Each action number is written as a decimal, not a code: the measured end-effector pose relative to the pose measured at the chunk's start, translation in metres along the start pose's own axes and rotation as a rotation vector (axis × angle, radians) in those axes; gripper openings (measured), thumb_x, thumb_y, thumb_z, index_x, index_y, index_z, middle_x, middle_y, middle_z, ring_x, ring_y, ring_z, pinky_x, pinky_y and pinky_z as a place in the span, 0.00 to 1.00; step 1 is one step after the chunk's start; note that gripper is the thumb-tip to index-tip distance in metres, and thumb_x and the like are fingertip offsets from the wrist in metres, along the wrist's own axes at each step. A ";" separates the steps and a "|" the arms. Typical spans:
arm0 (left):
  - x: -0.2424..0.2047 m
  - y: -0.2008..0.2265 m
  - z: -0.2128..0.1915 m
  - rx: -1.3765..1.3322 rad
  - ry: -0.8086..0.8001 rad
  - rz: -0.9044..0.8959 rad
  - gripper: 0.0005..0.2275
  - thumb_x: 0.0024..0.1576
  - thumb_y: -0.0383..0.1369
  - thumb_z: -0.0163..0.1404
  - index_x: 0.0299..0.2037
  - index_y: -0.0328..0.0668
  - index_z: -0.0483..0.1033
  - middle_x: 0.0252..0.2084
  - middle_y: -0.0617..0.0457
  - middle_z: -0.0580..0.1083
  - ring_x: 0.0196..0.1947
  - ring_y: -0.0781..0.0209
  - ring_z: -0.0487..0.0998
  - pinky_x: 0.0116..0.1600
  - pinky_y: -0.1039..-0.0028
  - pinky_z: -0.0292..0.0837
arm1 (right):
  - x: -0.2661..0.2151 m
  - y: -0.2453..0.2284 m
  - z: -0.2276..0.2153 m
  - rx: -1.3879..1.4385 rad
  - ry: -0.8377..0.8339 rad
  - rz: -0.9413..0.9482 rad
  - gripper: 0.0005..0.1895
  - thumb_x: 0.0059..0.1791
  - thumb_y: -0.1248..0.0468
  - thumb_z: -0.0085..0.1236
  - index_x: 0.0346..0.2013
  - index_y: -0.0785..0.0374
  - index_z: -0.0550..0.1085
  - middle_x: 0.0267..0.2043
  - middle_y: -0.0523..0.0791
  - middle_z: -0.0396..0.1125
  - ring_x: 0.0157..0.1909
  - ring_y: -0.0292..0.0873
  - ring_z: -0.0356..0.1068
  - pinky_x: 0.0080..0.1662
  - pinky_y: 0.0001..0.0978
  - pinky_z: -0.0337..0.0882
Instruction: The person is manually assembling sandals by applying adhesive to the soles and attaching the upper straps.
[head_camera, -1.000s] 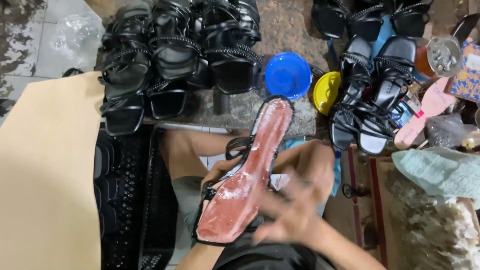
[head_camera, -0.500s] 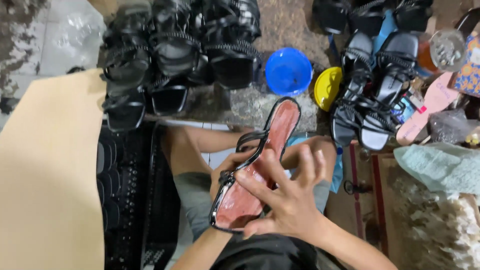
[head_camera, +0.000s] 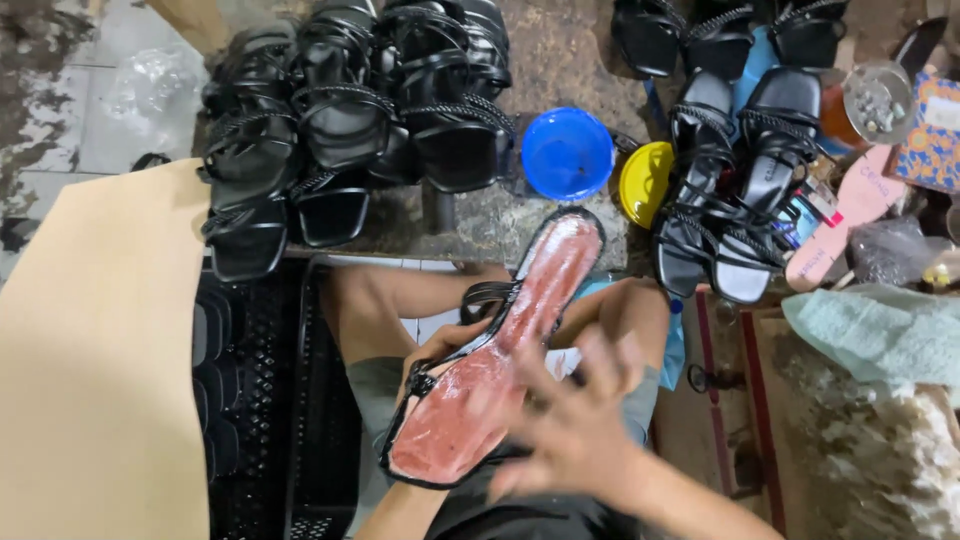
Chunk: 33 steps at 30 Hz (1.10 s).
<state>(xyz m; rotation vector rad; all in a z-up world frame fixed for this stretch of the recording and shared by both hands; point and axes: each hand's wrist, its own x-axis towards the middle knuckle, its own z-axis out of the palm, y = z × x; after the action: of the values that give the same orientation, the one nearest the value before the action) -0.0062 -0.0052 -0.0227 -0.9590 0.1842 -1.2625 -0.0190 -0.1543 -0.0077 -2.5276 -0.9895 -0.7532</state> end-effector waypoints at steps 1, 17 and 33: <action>0.014 -0.011 0.017 0.258 0.333 0.454 0.17 0.52 0.40 0.41 0.49 0.39 0.64 0.39 0.48 0.71 0.29 0.52 0.75 0.41 0.56 0.64 | 0.005 0.016 -0.002 -0.028 -0.013 0.082 0.31 0.47 0.34 0.17 0.61 0.39 0.48 0.66 0.41 0.36 0.68 0.48 0.24 0.63 0.51 0.21; -0.038 0.036 0.027 1.236 0.528 0.516 0.23 0.50 0.37 0.47 0.49 0.30 0.54 0.46 0.34 0.62 0.46 0.47 0.63 0.48 0.66 0.62 | 0.018 0.031 -0.016 0.257 0.026 0.145 0.16 0.45 0.47 0.43 0.41 0.47 0.72 0.54 0.45 0.55 0.61 0.46 0.44 0.59 0.40 0.42; -0.022 0.004 -0.017 1.037 0.290 1.913 0.06 0.41 0.28 0.39 0.30 0.42 0.62 0.24 0.56 0.62 0.22 0.67 0.61 0.28 0.80 0.58 | 0.001 0.036 0.002 1.632 0.166 1.006 0.34 0.33 0.76 0.52 0.53 0.60 0.59 0.35 0.46 0.61 0.35 0.38 0.63 0.31 0.26 0.70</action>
<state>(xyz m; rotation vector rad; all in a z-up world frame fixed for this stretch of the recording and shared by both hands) -0.0213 0.0048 -0.0442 0.4674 0.4412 0.4058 0.0076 -0.1784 -0.0124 -1.1052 0.0200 0.2045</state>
